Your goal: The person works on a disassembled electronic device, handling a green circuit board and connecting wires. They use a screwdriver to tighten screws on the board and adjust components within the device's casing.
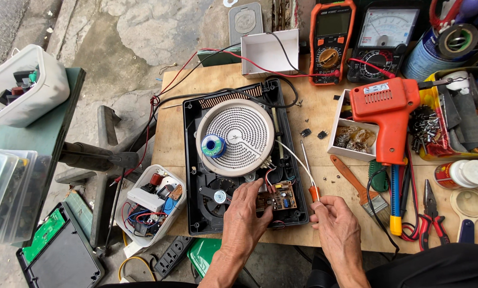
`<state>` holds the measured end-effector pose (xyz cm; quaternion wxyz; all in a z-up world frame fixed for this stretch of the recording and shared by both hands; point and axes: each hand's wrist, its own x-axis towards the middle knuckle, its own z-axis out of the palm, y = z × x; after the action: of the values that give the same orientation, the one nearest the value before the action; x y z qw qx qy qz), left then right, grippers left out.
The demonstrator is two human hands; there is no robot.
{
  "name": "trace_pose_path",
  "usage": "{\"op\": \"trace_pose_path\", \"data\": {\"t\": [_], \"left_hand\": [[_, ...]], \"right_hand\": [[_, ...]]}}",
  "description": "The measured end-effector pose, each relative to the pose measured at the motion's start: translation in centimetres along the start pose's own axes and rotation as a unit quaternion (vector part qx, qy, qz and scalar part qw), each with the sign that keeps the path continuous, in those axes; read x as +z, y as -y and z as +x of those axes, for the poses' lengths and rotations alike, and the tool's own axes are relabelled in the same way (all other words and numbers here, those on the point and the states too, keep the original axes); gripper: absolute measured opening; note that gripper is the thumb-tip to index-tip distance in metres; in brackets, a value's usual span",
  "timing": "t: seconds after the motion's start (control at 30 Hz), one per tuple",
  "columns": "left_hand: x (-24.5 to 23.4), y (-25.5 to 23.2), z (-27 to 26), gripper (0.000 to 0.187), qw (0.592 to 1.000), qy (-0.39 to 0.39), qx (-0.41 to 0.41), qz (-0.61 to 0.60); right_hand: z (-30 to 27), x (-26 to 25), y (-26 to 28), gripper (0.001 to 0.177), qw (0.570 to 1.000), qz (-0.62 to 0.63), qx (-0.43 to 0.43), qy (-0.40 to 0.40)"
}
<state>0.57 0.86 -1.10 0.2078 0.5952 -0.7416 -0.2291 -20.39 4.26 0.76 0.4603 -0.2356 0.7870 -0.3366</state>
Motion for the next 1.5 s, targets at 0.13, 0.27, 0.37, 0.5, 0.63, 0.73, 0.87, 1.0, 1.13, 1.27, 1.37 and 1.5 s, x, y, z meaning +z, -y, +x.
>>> {"op": "trace_pose_path", "data": {"t": [0.13,0.27,0.37,0.5,0.63,0.73,0.87,1.0,1.13,1.27,1.37,1.5], "left_hand": [[-0.5,-0.1,-0.1,0.063,1.000,-0.015,0.013,-0.019],[-1.9,-1.0,0.0,0.058,1.000,0.007,-0.010,-0.028],[-2.4,-0.9,0.0,0.055,0.999,0.031,0.036,0.011],[-2.2,0.2,0.1,0.060,0.998,0.037,0.052,0.022],[-2.0,0.3,0.1,0.061,0.998,0.018,0.058,0.003],[-2.3,-0.6,0.0,0.059,0.998,0.015,0.065,0.012],[-1.4,-1.0,0.0,0.055,0.997,0.009,0.069,0.018],[-0.6,-0.6,-0.2,0.053,0.997,0.013,0.072,0.016],[-0.8,-0.6,0.0,0.055,0.996,0.032,0.072,0.029],[-0.7,-0.4,0.1,0.056,0.995,0.026,0.087,0.049],[-0.3,0.0,-0.1,0.061,0.995,0.040,0.071,0.058],[0.4,0.3,-0.2,0.062,0.995,0.036,0.066,0.061]], "right_hand": [[0.1,0.1,0.0,0.021,1.000,0.002,0.008,0.007],[0.4,0.4,0.6,0.018,1.000,0.018,0.014,-0.003],[0.3,0.0,1.3,0.021,0.999,0.010,0.030,0.007],[0.4,0.0,1.4,0.021,0.999,0.012,0.029,0.010],[0.7,0.0,1.1,0.021,0.999,0.017,0.025,0.014],[0.9,0.0,1.0,0.021,0.999,0.020,0.023,0.020],[1.5,0.4,0.0,0.018,0.999,0.046,0.010,0.017],[1.2,0.2,0.8,0.019,0.999,0.042,0.024,0.018],[0.9,0.0,1.1,0.023,0.999,0.030,0.028,0.021],[0.6,-0.1,1.5,0.026,0.999,0.013,0.031,0.020],[-0.2,-0.7,1.5,0.027,0.993,-0.111,0.000,0.030],[-1.2,0.0,0.4,0.023,0.993,-0.111,-0.043,0.019]]}}
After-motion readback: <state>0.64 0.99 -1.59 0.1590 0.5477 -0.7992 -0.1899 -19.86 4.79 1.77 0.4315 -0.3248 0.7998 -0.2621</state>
